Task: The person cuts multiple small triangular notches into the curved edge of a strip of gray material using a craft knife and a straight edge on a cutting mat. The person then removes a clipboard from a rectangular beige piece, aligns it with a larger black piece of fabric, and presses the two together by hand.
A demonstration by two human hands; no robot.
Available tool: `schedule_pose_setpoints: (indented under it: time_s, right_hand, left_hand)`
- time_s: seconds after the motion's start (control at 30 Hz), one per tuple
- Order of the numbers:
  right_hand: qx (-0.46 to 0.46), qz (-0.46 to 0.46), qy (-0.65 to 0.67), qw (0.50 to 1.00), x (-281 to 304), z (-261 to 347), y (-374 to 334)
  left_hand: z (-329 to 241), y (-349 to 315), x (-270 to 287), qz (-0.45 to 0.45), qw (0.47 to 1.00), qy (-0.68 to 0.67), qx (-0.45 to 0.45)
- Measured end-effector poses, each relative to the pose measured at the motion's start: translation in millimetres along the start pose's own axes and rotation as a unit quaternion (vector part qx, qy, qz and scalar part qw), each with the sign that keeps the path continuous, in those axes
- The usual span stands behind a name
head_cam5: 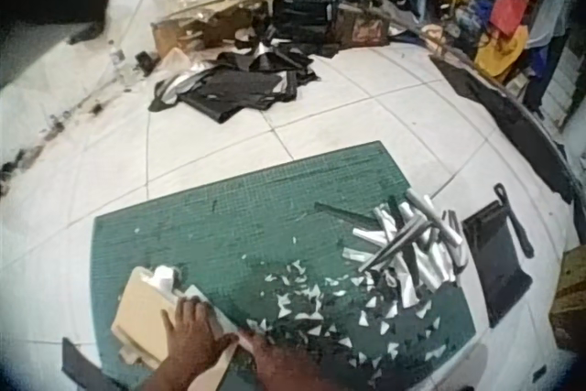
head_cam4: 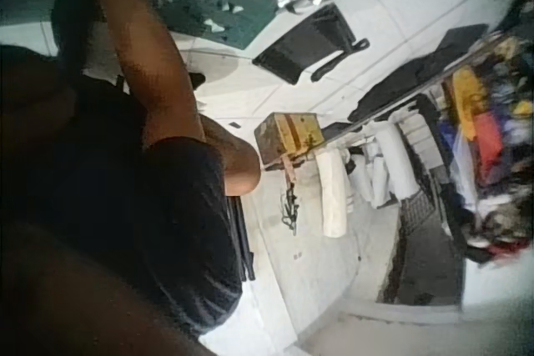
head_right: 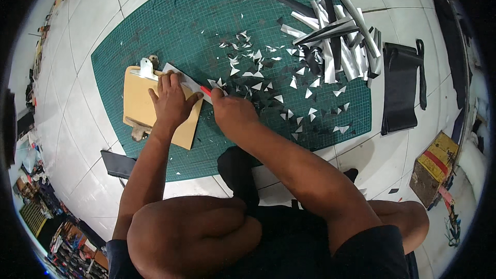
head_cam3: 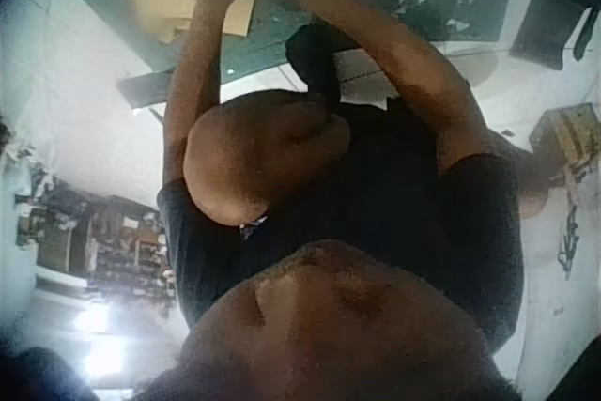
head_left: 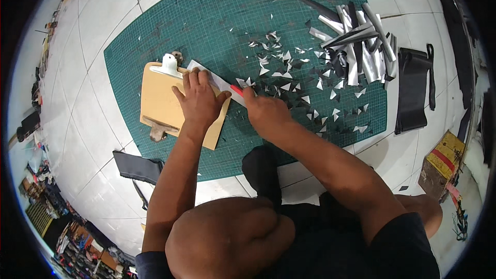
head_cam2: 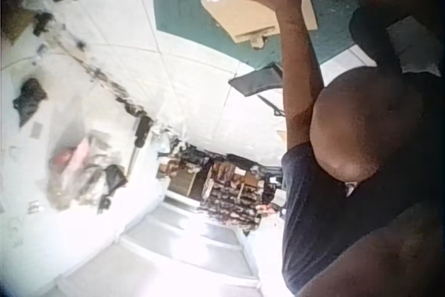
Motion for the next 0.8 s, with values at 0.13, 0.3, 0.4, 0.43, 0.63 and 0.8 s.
schedule_pose_setpoints:
  time_s: [0.13,0.3,0.4,0.43,0.63,0.8]
  right_hand:
    - [-0.021,0.024,0.015,0.999,2.8,-14.3,-21.6]
    - [-0.025,0.020,-0.035,0.999,4.2,-26.8,-33.1]
    - [-0.024,0.010,-0.029,0.999,10.9,-23.5,-36.3]
    - [-0.028,0.007,-0.021,0.999,15.8,-22.3,-34.8]
    - [0.001,-0.049,0.001,0.999,2.6,-9.9,-10.8]
    - [0.000,-0.031,-0.007,0.999,-5.7,-4.7,-5.6]
  left_hand:
    - [-3.7,2.2,0.9,-0.002,1.000,-0.006,-0.010]
    - [4.5,1.6,-6.2,0.008,1.000,0.005,0.007]
    - [3.7,-1.5,-4.0,-0.023,1.000,0.007,0.003]
    - [0.4,0.3,-0.6,-0.021,1.000,0.006,0.001]
    - [0.2,2.9,-4.3,0.014,1.000,0.003,0.008]
    - [-0.9,5.2,-8.2,0.053,0.998,-0.021,0.024]
Point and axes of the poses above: each hand's wrist, its own y-axis towards the middle knuckle, its own x-axis out of the back of the hand, z = x × y, the point moved 8 cm from there along y, towards the middle knuckle, and after that the axes turned 1 degree about y, right-handed, at the moved point
